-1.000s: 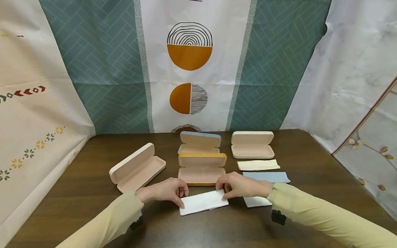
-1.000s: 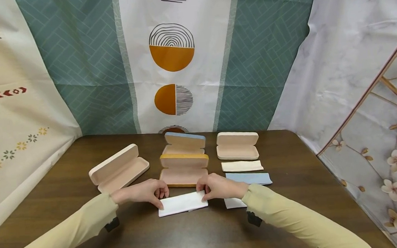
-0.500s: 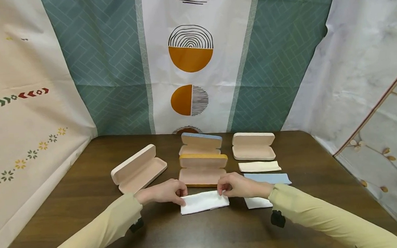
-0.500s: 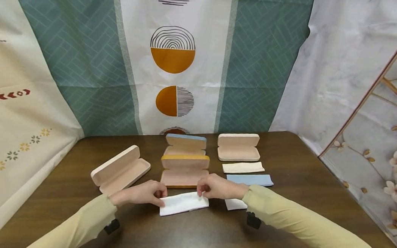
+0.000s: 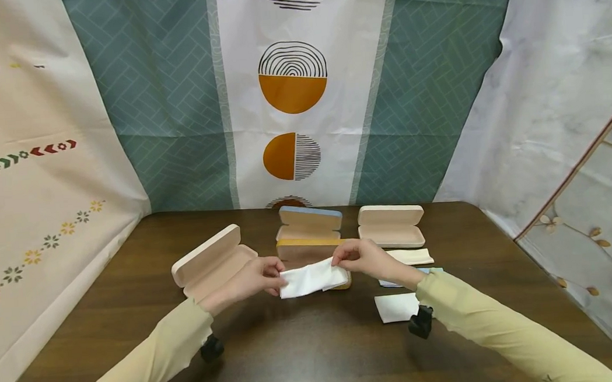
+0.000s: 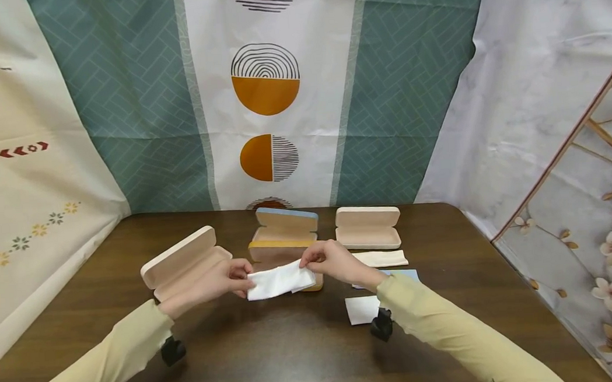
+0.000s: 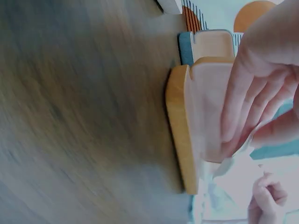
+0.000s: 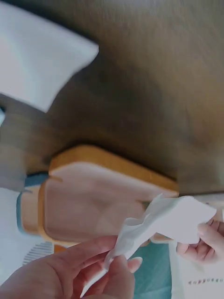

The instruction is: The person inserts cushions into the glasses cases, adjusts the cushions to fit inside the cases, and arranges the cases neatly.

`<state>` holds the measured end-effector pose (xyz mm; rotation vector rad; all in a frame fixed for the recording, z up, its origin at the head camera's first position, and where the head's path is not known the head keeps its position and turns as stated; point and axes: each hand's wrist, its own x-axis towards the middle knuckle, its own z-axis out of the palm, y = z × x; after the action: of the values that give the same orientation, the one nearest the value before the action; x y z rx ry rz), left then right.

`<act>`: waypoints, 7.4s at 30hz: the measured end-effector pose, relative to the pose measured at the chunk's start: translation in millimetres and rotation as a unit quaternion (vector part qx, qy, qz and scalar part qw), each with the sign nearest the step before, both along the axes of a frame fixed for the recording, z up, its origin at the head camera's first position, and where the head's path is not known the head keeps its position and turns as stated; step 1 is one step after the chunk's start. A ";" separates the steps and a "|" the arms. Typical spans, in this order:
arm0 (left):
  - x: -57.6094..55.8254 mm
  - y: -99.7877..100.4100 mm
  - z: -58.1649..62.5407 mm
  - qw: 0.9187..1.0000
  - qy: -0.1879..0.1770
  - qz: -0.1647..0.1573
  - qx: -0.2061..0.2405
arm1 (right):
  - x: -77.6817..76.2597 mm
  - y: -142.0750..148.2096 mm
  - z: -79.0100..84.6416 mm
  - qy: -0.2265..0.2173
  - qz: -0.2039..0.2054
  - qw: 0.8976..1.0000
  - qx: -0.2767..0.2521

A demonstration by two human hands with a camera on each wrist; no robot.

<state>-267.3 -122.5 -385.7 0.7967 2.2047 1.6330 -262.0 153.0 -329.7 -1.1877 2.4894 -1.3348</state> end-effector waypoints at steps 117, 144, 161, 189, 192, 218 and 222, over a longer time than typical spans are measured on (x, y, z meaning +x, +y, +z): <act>40.7 -119.5 -14.0 0.855 -0.028 0.517 0.026 | -73.5 -220.7 -75.8 -0.124 -0.215 0.958 -0.140; 13.2 -108.8 -10.1 0.812 -0.050 0.573 0.097 | -66.6 -230.1 -81.5 -0.148 -0.229 0.946 -0.173; 7.2 -123.5 -12.0 0.818 -0.060 0.565 0.091 | -63.6 -235.5 -75.8 -0.137 -0.314 0.931 -0.125; 9.8 -139.2 -28.5 0.823 -0.063 0.537 0.173 | -59.5 -225.1 -67.1 -0.132 -0.331 0.925 -0.132; 18.0 -135.3 -17.6 0.831 -0.055 0.535 0.144 | -58.1 -223.3 -67.3 -0.139 -0.331 0.923 -0.138; 25.8 -140.3 -10.9 0.858 -0.075 0.495 0.114 | -45.7 -206.7 -66.7 -0.148 -0.324 0.928 -0.110; 23.7 -146.0 -13.2 0.869 -0.069 0.477 0.107 | -43.7 -206.4 -67.2 -0.146 -0.325 0.929 -0.103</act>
<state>-243.6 -268.4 -398.9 -0.5084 2.4776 2.2557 -305.7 -53.4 -396.9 -0.1156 2.6511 -1.7814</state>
